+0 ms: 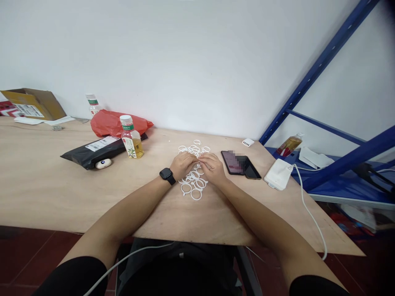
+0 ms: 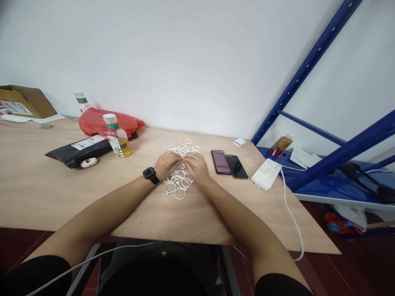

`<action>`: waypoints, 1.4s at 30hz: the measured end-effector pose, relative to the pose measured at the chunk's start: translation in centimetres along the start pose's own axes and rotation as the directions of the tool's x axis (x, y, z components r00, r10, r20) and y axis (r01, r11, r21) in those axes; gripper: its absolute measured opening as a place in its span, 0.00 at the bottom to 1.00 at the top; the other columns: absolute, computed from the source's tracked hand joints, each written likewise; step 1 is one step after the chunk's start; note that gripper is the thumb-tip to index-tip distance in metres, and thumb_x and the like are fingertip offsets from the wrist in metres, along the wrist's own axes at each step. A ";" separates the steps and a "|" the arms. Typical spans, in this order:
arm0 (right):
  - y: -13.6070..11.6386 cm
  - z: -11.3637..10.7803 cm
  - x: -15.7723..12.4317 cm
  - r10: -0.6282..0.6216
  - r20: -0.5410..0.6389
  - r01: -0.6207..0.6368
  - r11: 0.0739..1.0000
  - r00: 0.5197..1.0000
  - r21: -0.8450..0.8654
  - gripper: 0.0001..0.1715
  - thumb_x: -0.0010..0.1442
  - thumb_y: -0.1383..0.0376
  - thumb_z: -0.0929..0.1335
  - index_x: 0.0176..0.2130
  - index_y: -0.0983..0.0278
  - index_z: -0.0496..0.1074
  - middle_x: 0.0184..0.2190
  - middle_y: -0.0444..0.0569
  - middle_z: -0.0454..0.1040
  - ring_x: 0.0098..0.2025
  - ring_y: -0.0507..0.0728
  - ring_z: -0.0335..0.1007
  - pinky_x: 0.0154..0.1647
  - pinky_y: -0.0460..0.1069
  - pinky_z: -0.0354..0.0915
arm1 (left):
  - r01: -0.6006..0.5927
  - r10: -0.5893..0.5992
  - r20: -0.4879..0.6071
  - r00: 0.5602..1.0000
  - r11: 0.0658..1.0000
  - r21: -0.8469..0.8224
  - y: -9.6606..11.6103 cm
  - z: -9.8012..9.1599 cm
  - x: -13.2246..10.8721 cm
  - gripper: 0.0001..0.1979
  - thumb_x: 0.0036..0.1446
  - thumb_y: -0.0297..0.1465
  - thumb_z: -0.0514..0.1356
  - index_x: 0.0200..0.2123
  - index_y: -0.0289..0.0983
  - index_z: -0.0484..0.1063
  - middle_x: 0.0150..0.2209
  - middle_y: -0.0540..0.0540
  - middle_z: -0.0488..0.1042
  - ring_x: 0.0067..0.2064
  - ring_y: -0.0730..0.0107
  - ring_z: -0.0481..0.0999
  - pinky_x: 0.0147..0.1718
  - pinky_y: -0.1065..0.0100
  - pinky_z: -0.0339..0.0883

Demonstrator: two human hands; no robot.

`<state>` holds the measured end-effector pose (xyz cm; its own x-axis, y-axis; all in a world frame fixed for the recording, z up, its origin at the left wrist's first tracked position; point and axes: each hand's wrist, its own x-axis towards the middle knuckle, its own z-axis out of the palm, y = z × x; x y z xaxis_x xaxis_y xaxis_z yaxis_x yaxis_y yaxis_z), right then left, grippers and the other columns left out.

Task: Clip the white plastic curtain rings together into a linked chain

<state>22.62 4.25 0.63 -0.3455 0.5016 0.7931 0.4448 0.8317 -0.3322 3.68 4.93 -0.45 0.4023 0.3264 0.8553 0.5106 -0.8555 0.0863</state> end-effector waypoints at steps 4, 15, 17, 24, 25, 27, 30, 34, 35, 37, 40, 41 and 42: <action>0.1 0.1 0.2 0.023 0.034 -0.023 1.000 0.999 0.012 0.11 0.64 0.65 0.65 0.39 0.58 0.78 0.40 0.49 0.79 0.48 0.59 0.72 0.54 0.59 0.67 | -0.004 0.004 0.000 1.000 1.000 -0.018 -0.3 0.2 -0.1 0.06 0.65 0.30 0.55 0.39 0.37 0.71 0.37 0.44 0.78 0.40 0.66 0.76 0.42 0.61 0.70; 3.9 0.1 -0.5 0.213 0.179 -0.161 0.950 0.961 -0.267 0.21 0.63 0.69 0.61 0.52 0.61 0.74 0.48 0.52 0.76 0.52 0.61 0.67 0.56 0.58 0.61 | 0.212 -0.220 0.125 0.968 0.975 0.073 -1.8 0.1 -0.6 0.08 0.61 0.29 0.56 0.40 0.37 0.75 0.38 0.43 0.79 0.41 0.63 0.76 0.43 0.59 0.68; 4.7 -0.1 -0.8 0.284 0.209 -0.205 0.921 0.936 -0.331 0.21 0.62 0.69 0.62 0.52 0.62 0.74 0.49 0.53 0.75 0.52 0.61 0.66 0.57 0.57 0.60 | 0.247 -0.253 0.181 0.951 0.968 0.052 -2.0 -0.1 -0.8 0.07 0.59 0.29 0.57 0.37 0.37 0.75 0.38 0.44 0.78 0.41 0.62 0.76 0.44 0.59 0.68; 5.0 0.3 -1.4 0.418 0.316 -0.248 0.853 0.851 -0.460 0.16 0.61 0.62 0.67 0.49 0.58 0.76 0.53 0.54 0.71 0.56 0.64 0.63 0.57 0.60 0.58 | 0.275 -0.252 0.311 0.916 0.961 -0.031 -1.4 -0.5 -0.6 0.09 0.58 0.33 0.57 0.27 0.38 0.72 0.30 0.47 0.77 0.35 0.65 0.74 0.41 0.62 0.66; 5.0 0.4 -1.4 0.423 0.316 -0.254 0.852 0.849 -0.458 0.15 0.61 0.62 0.68 0.47 0.58 0.77 0.53 0.54 0.71 0.56 0.64 0.63 0.57 0.60 0.58 | 0.270 -0.249 0.323 0.913 0.963 -0.019 -1.3 -0.5 -0.6 0.12 0.59 0.34 0.57 0.25 0.37 0.71 0.28 0.48 0.76 0.33 0.66 0.74 0.39 0.63 0.66; 5.0 0.3 -1.3 0.424 0.299 -0.271 0.856 0.855 -0.439 0.14 0.60 0.64 0.68 0.45 0.59 0.77 0.52 0.53 0.71 0.56 0.63 0.64 0.57 0.59 0.59 | 0.252 -0.237 0.343 0.909 0.968 0.003 -1.3 -0.5 -0.6 0.16 0.60 0.37 0.56 0.22 0.37 0.69 0.24 0.48 0.74 0.30 0.68 0.73 0.37 0.64 0.64; 5.3 0.1 -1.4 0.405 0.262 -0.277 0.866 0.876 -0.417 0.20 0.59 0.71 0.64 0.50 0.61 0.75 0.52 0.53 0.72 0.55 0.62 0.65 0.56 0.57 0.60 | 0.249 -0.243 0.351 0.904 0.968 0.030 -1.3 -0.3 -0.7 0.20 0.62 0.40 0.56 0.21 0.37 0.70 0.22 0.48 0.73 0.28 0.69 0.72 0.35 0.65 0.63; 5.9 0.0 -1.6 0.387 0.244 -0.249 0.857 0.889 -0.451 0.27 0.58 0.75 0.62 0.55 0.61 0.72 0.52 0.54 0.73 0.53 0.64 0.65 0.55 0.58 0.61 | 0.270 -0.279 0.332 0.901 0.960 0.075 -1.3 -0.2 -0.8 0.21 0.63 0.41 0.54 0.22 0.37 0.71 0.24 0.47 0.74 0.29 0.68 0.72 0.35 0.65 0.63; 6.0 0.0 -1.7 0.393 0.249 -0.246 0.849 0.885 -0.467 0.26 0.59 0.75 0.62 0.54 0.61 0.73 0.52 0.54 0.74 0.53 0.65 0.65 0.54 0.58 0.60 | 0.271 -0.282 0.332 0.900 0.959 0.079 -1.3 -0.1 -0.8 0.21 0.63 0.41 0.54 0.22 0.37 0.71 0.24 0.47 0.74 0.29 0.68 0.72 0.34 0.65 0.63; 6.0 0.1 -1.7 0.417 0.259 -0.250 0.831 0.871 -0.497 0.23 0.60 0.72 0.63 0.52 0.60 0.74 0.50 0.54 0.74 0.52 0.66 0.66 0.53 0.59 0.60 | 0.267 -0.277 0.338 0.899 0.961 0.075 -1.3 -0.1 -0.8 0.21 0.64 0.41 0.53 0.23 0.36 0.72 0.24 0.47 0.74 0.29 0.69 0.72 0.33 0.66 0.62; 5.6 0.1 -1.5 0.449 0.267 -0.265 0.812 0.853 -0.520 0.17 0.61 0.68 0.65 0.48 0.59 0.76 0.46 0.53 0.76 0.50 0.65 0.67 0.50 0.58 0.59 | 0.264 -0.270 0.342 0.900 0.962 0.066 -1.3 -0.1 -0.7 0.21 0.64 0.40 0.53 0.23 0.36 0.72 0.23 0.47 0.74 0.28 0.69 0.72 0.32 0.67 0.62; 5.5 0.1 -1.4 0.457 0.268 -0.271 0.809 0.848 -0.522 0.15 0.61 0.67 0.66 0.47 0.59 0.77 0.44 0.52 0.77 0.49 0.64 0.67 0.49 0.57 0.59 | 0.262 -0.269 0.341 0.901 0.963 0.066 -1.3 -0.1 -0.7 0.21 0.64 0.40 0.53 0.23 0.36 0.72 0.23 0.47 0.74 0.27 0.69 0.72 0.31 0.67 0.62; 5.3 0.0 -1.4 0.464 0.265 -0.277 0.805 0.845 -0.524 0.14 0.60 0.66 0.67 0.46 0.59 0.77 0.43 0.52 0.77 0.48 0.63 0.68 0.49 0.57 0.59 | 0.259 -0.267 0.339 0.902 0.963 0.068 -1.3 -0.1 -0.7 0.21 0.64 0.40 0.53 0.22 0.36 0.72 0.23 0.47 0.74 0.27 0.69 0.71 0.31 0.67 0.62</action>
<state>25.42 8.00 -2.24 -0.3048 0.8729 0.3809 0.8871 0.4057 -0.2199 2.61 5.79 -1.11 0.4845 0.6590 0.5753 0.6481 -0.7121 0.2700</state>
